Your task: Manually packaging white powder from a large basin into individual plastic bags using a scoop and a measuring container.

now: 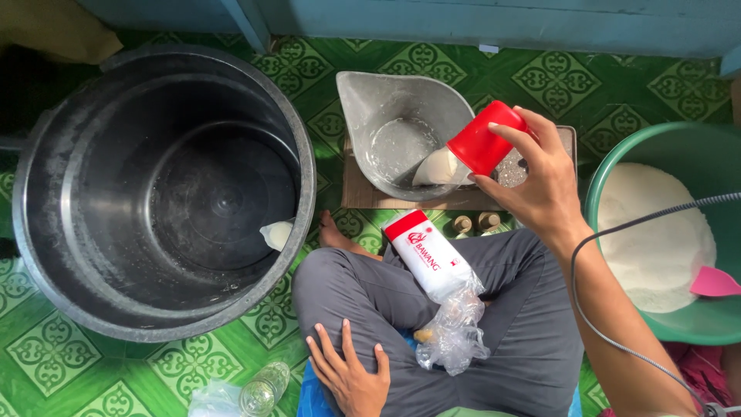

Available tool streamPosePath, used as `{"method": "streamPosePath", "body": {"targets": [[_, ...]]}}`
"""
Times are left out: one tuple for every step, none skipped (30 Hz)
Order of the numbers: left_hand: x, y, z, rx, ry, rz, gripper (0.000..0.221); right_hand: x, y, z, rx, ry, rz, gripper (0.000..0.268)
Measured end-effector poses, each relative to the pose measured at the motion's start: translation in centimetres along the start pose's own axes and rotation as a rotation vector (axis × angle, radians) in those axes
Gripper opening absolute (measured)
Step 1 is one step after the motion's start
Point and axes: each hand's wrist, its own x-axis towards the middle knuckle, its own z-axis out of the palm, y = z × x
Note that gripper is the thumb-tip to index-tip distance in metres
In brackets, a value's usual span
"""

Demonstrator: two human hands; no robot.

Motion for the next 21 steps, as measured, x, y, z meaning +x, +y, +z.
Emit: {"method": "streamPosePath", "body": {"targets": [[-0.04,-0.08,0.08,0.001,-0.006,-0.001,0.059,0.0,0.01,0.0,0.003,0.009,0.006,0.072],[-0.09,-0.13,0.17,0.001,-0.012,-0.003,0.06,0.03,0.0,0.01,0.007,0.018,0.01,0.072],[-0.07,-0.1,0.13,0.0,-0.011,-0.005,0.06,0.07,-0.04,-0.02,0.006,0.017,0.008,0.072],[-0.05,-0.09,0.08,-0.001,-0.005,0.0,0.059,0.09,-0.08,-0.05,0.007,0.019,0.01,0.071],[-0.02,-0.08,0.03,-0.001,0.0,0.004,0.059,0.11,-0.12,-0.08,0.008,0.021,0.011,0.071],[-0.03,-0.07,0.01,-0.002,0.0,0.004,0.059,0.08,-0.15,-0.09,0.007,0.02,0.01,0.071],[-0.03,-0.06,0.0,0.0,0.0,0.001,0.059,0.06,-0.17,-0.1,0.006,0.023,0.011,0.071],[0.0,-0.04,-0.02,0.003,0.0,-0.001,0.059,0.06,-0.18,-0.1,0.005,0.026,0.011,0.071],[-0.01,-0.05,0.05,0.002,0.0,-0.002,0.059,0.09,-0.26,-0.14,0.005,0.025,0.01,0.071],[-0.04,-0.11,0.09,0.0,-0.003,0.0,0.06,0.06,-0.37,-0.17,0.014,0.023,0.025,0.07],[-0.07,-0.17,0.13,-0.003,-0.006,0.002,0.06,0.03,-0.48,-0.2,0.023,0.021,0.04,0.07],[-0.07,-0.17,0.12,-0.003,-0.006,0.002,0.06,0.01,-0.33,-0.14,0.023,0.021,0.039,0.07],[-0.06,-0.16,0.12,-0.003,-0.003,0.003,0.06,0.0,-0.18,-0.08,0.015,0.026,0.005,0.071],[-0.09,-0.18,0.1,-0.001,0.0,0.004,0.06,-0.05,-0.04,-0.02,0.007,0.03,-0.03,0.071],[-0.08,-0.18,0.09,-0.002,0.0,0.004,0.06,-0.07,-0.07,-0.02,0.006,0.03,-0.03,0.071],[-0.07,-0.15,0.06,-0.001,0.002,0.005,0.06,-0.07,-0.1,-0.02,0.004,0.027,-0.034,0.071],[-0.05,-0.13,0.03,0.0,0.003,0.007,0.06,-0.06,-0.12,-0.03,0.001,0.024,-0.038,0.071],[-0.05,-0.1,0.0,0.0,0.004,0.007,0.06,-0.07,-0.13,-0.04,0.001,0.024,-0.038,0.071],[-0.05,-0.06,-0.03,-0.001,0.001,0.002,0.06,-0.08,-0.15,-0.06,-0.006,0.022,-0.042,0.072],[-0.03,-0.03,-0.06,-0.002,-0.003,-0.003,0.06,-0.08,-0.16,-0.07,-0.012,0.021,-0.045,0.072],[0.0,-0.03,-0.08,-0.002,-0.002,-0.003,0.06,-0.07,-0.16,-0.08,-0.012,0.021,-0.046,0.072]]}}
